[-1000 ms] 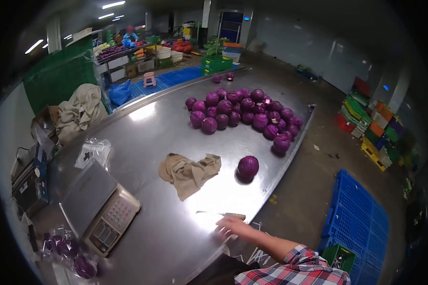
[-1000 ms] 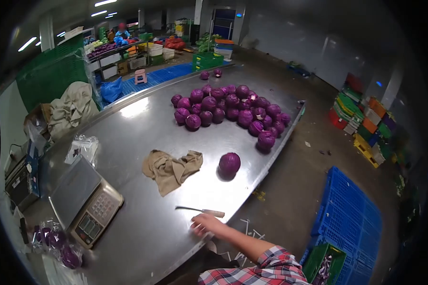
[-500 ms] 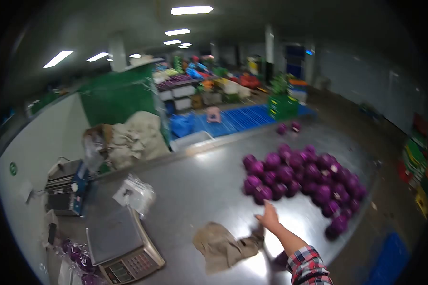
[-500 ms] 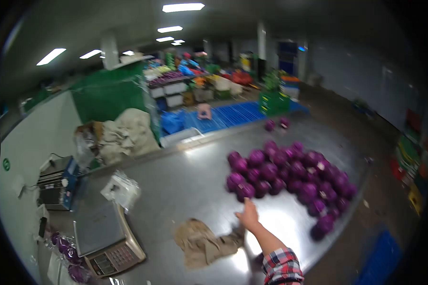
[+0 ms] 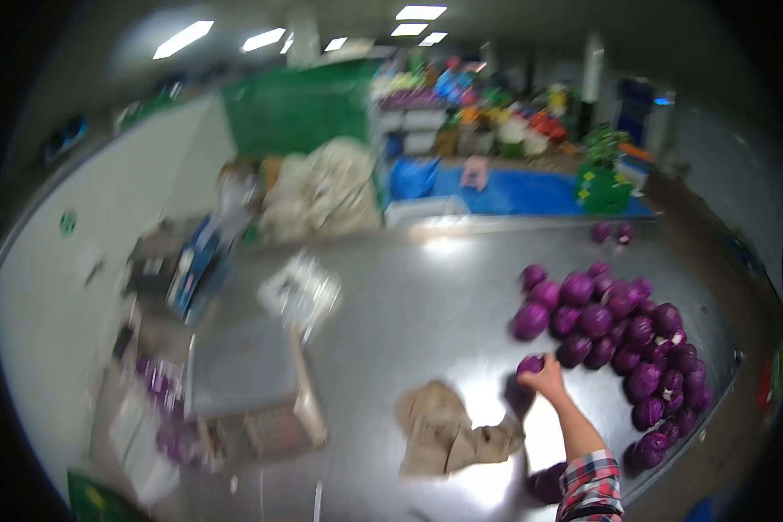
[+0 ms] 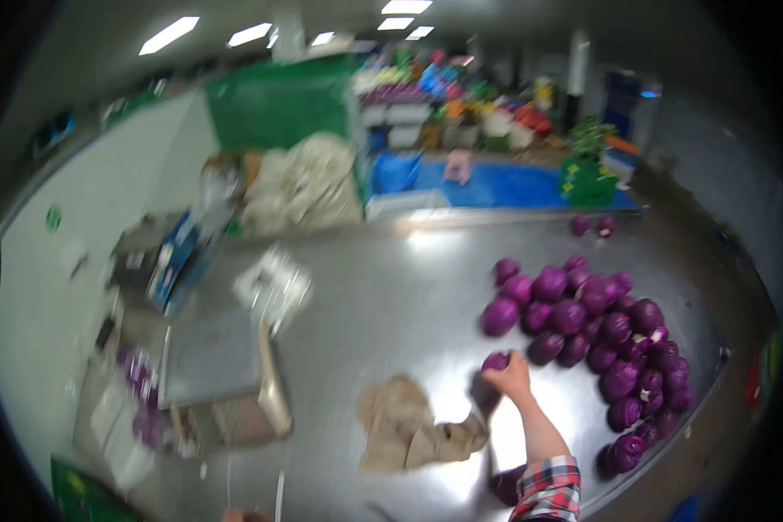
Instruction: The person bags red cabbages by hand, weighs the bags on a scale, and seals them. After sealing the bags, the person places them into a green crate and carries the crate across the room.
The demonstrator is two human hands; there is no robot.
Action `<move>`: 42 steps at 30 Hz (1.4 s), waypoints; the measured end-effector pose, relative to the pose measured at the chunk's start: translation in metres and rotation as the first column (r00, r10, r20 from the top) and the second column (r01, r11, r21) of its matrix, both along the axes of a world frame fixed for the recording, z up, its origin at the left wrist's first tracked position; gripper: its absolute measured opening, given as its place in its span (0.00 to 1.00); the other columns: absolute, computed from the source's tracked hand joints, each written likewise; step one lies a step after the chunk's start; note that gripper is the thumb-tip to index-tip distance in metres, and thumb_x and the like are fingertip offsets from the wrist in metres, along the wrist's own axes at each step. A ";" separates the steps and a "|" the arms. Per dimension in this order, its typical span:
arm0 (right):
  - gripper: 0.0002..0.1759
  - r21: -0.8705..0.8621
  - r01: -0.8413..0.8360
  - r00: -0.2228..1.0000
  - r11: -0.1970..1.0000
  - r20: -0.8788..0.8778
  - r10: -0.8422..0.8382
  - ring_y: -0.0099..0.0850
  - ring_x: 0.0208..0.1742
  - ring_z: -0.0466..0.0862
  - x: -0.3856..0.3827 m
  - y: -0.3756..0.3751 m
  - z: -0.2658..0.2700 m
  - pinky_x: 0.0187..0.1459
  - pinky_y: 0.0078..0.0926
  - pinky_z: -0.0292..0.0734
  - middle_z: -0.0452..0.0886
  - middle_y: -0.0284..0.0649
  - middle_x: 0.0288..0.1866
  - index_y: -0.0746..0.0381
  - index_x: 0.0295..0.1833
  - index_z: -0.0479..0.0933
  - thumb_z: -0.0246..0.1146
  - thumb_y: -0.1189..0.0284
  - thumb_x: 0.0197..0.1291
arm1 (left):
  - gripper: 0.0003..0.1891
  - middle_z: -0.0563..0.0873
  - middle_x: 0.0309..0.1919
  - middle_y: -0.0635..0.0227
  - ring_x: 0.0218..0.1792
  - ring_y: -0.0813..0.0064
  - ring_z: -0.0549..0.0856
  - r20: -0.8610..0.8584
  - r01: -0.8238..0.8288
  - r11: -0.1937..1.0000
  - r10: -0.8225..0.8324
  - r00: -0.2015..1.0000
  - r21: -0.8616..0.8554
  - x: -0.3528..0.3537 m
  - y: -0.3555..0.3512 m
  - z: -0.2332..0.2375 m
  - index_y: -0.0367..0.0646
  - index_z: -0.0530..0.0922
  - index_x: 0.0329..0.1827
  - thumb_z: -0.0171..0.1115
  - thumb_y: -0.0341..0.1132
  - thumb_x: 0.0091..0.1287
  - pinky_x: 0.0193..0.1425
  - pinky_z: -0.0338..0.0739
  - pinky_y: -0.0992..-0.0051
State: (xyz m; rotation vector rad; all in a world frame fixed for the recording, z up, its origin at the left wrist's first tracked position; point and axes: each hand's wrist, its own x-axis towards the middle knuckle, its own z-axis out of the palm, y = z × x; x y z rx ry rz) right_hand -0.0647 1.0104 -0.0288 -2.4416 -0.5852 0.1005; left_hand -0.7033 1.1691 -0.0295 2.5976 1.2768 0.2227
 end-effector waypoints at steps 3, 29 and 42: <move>0.34 0.507 -0.041 0.780 0.861 -0.522 0.345 0.39 0.50 0.77 -0.098 -0.006 0.041 0.52 0.36 0.73 0.73 0.49 0.50 0.67 0.56 0.66 0.65 0.59 0.45 | 0.09 0.79 0.37 0.52 0.40 0.49 0.78 -0.046 -0.164 0.986 0.164 0.985 0.000 -0.043 0.003 -0.069 0.39 0.76 0.33 0.55 0.35 0.56 0.44 0.73 0.57; 0.39 0.128 -0.720 0.685 0.682 0.284 0.671 0.48 0.60 0.66 -0.475 0.059 0.078 0.58 0.43 0.64 0.65 0.48 0.60 0.60 0.61 0.64 0.70 0.66 0.41 | 0.04 0.74 0.19 0.66 0.20 0.74 0.77 0.669 0.243 0.878 0.110 0.735 -0.412 0.005 -0.028 0.083 0.38 0.75 0.33 0.54 0.28 0.64 0.25 0.71 0.72; 0.16 0.138 -0.990 0.053 0.042 0.078 0.996 0.40 0.52 0.73 -0.425 0.126 0.072 0.46 0.40 0.69 0.77 0.43 0.43 0.63 0.42 0.74 0.61 0.66 0.49 | 0.17 0.78 0.27 0.54 0.27 0.56 0.76 0.096 -0.284 0.954 0.293 0.951 -0.098 -0.042 -0.009 0.139 0.34 0.72 0.39 0.66 0.38 0.56 0.34 0.71 0.62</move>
